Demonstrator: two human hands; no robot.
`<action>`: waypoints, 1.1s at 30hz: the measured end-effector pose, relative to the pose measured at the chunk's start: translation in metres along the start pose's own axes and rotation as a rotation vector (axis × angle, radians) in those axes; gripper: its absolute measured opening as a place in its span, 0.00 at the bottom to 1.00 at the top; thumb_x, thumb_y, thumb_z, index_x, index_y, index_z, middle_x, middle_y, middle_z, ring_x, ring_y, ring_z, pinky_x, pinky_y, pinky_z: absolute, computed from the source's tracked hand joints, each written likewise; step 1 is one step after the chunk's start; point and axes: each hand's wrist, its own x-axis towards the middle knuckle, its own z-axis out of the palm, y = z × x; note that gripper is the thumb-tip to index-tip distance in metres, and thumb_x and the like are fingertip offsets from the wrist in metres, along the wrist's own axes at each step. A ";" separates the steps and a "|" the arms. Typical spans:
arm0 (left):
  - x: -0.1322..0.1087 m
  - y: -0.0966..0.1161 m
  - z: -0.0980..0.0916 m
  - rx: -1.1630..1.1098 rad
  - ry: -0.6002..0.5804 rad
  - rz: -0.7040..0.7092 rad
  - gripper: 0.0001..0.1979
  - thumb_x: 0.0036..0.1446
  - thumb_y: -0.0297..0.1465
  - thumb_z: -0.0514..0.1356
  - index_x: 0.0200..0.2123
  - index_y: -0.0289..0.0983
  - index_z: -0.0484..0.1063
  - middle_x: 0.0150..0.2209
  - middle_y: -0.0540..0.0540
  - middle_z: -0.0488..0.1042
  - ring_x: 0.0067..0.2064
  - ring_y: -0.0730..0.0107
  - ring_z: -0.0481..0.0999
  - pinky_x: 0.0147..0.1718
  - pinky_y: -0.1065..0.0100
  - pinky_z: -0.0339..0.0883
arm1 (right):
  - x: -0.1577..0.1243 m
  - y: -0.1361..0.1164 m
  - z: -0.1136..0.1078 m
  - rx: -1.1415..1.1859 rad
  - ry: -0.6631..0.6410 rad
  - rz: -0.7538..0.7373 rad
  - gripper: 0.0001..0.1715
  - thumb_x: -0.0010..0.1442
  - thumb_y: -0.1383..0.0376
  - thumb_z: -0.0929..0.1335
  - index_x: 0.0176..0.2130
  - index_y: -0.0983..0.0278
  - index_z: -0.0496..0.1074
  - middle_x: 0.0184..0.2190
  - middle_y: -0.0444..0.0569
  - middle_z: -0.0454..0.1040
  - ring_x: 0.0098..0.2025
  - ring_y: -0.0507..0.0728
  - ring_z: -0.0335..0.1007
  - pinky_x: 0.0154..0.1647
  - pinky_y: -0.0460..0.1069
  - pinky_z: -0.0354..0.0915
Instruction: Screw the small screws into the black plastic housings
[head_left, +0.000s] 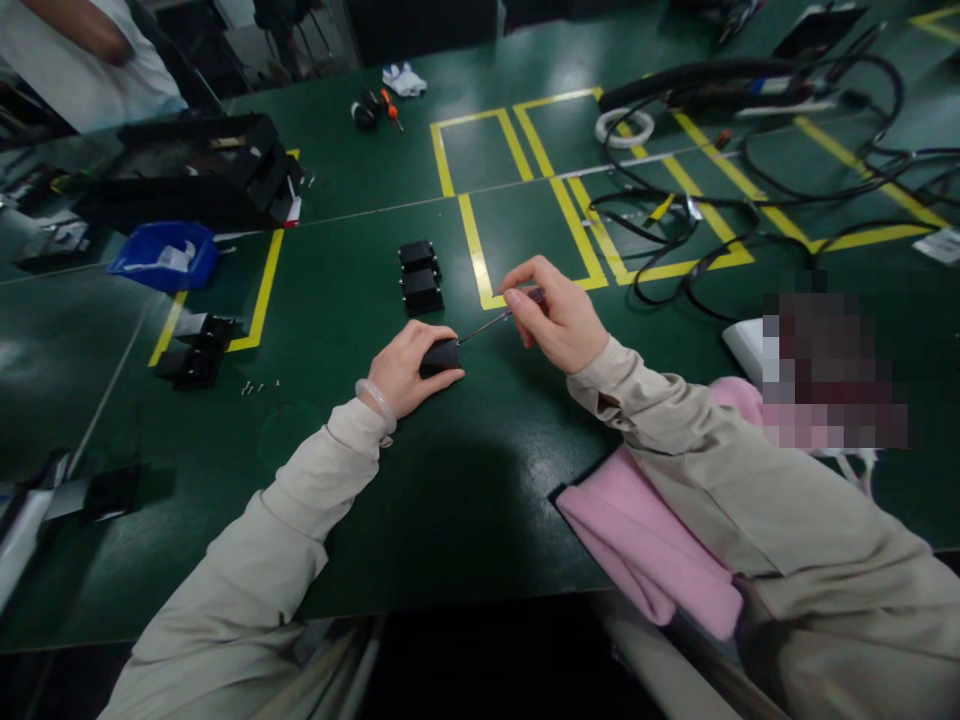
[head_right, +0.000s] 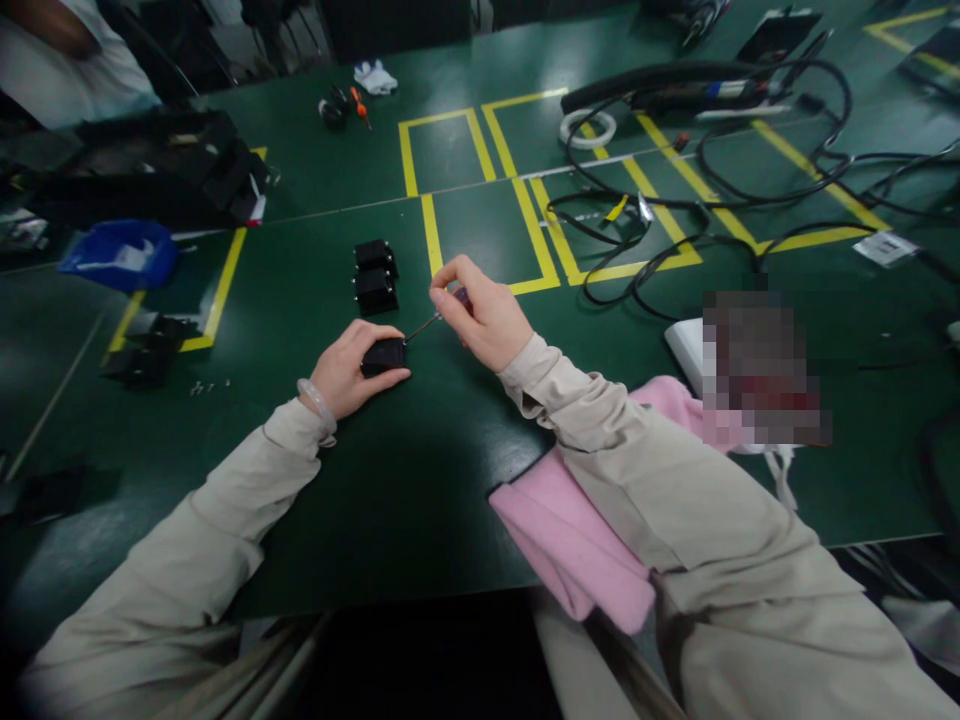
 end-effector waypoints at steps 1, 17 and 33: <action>0.000 0.000 0.000 -0.002 0.002 0.000 0.19 0.60 0.39 0.64 0.52 0.39 0.69 0.48 0.44 0.72 0.51 0.57 0.74 0.50 0.57 0.69 | 0.000 0.000 0.000 -0.004 0.003 0.002 0.13 0.69 0.54 0.61 0.40 0.61 0.63 0.19 0.34 0.61 0.19 0.47 0.60 0.27 0.47 0.59; 0.000 0.000 0.000 0.000 -0.003 -0.003 0.19 0.59 0.39 0.65 0.52 0.39 0.68 0.48 0.43 0.72 0.51 0.58 0.73 0.51 0.58 0.68 | 0.001 -0.001 0.002 0.007 0.009 0.009 0.07 0.68 0.59 0.62 0.40 0.61 0.62 0.19 0.34 0.62 0.19 0.47 0.60 0.28 0.47 0.60; 0.000 0.001 -0.001 -0.006 -0.007 -0.015 0.19 0.59 0.39 0.65 0.52 0.39 0.68 0.48 0.43 0.72 0.51 0.58 0.73 0.51 0.57 0.69 | 0.001 0.000 0.002 0.038 -0.006 0.017 0.05 0.67 0.61 0.63 0.43 0.60 0.61 0.18 0.33 0.61 0.16 0.47 0.59 0.25 0.48 0.60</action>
